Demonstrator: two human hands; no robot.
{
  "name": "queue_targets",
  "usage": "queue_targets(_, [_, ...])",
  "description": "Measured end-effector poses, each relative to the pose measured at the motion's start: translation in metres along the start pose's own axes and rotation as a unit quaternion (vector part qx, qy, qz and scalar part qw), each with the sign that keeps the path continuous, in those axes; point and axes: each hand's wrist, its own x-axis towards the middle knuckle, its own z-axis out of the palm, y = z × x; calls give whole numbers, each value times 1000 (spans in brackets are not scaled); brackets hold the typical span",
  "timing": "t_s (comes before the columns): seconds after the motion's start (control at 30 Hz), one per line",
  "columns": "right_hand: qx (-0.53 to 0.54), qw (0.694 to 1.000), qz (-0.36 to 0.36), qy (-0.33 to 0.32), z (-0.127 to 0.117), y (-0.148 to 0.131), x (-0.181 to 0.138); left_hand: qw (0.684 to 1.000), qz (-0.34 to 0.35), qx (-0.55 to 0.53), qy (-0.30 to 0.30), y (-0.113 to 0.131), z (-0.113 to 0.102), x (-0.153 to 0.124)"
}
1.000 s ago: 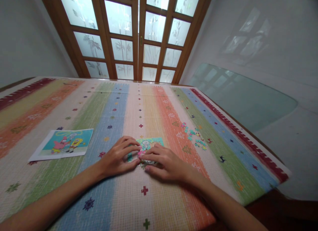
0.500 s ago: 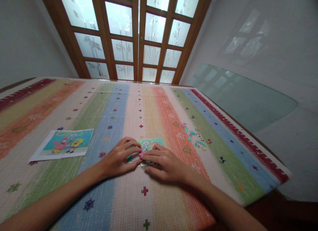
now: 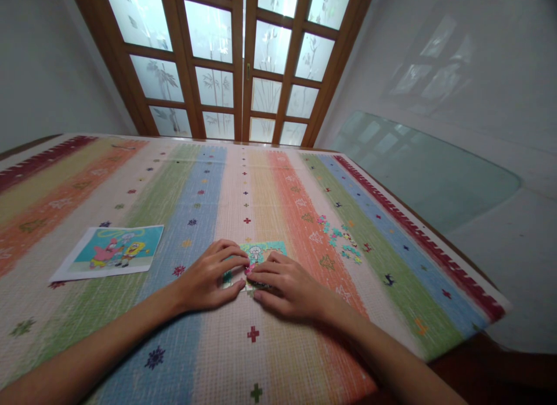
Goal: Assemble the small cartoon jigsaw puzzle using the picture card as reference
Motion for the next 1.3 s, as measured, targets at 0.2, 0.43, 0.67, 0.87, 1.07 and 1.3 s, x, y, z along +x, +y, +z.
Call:
queue_targets(0.2, [-31,1000,2,2,1,2,-2,1000,17,1,14,1,-1,0])
queue_targets(0.43, [-15,1000,-22,6,-9,4,-2,999,15,40,32,-1,2,-2])
queue_targets(0.67, [-44,998,-44,-31,-11,6,-2,997,31,53,43,-4,6,-3])
queue_targets(0.87, [-53,997,-60,-15,-7,5,-3,998,23,48,36,-4,5,-2])
queue_targets(1.07, [-77,995,-53,-22,-6,4,-3,999,13,42,30,-5,6,-4])
queue_targets(1.3, [-89,994,-57,-20,-5,4,-2,999,9,42,21,-4,6,-4])
